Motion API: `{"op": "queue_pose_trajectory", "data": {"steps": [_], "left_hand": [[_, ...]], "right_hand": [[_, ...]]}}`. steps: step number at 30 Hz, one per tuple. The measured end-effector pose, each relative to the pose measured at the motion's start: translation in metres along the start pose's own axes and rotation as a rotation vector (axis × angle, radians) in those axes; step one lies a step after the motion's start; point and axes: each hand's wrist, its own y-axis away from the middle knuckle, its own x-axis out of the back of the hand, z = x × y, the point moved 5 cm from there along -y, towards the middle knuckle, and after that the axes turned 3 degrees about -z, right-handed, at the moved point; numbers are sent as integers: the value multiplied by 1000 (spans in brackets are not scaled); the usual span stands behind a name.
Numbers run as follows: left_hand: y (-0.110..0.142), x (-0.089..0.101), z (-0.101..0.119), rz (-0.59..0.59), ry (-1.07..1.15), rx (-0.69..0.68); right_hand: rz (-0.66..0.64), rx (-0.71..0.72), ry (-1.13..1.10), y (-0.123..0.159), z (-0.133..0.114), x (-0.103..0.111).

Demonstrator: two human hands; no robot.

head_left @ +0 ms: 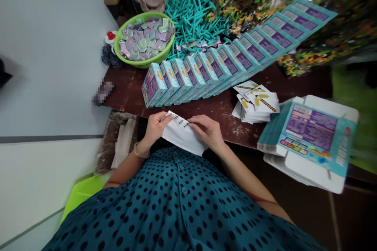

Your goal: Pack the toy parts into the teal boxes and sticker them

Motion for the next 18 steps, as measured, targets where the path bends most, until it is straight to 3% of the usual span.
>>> {"op": "queue_pose_trajectory", "data": {"steps": [4,6,10,13,18], "left_hand": [[8,11,-10,82,-24,0],[9,17,-14,100,-19,-1],[4,21,-12,45,5,-46],[0,23,-8,28,19,-87],[-3,34,-10,90,29,-120]], "right_hand": [[33,121,96,-1,-21,-6],[20,157,11,0,-32,-9],[40,-3,-265,-11,-33,-16],[10,-100,-333,-23,-25,-28],[89,0,-15,-24,-31,-29]]}}
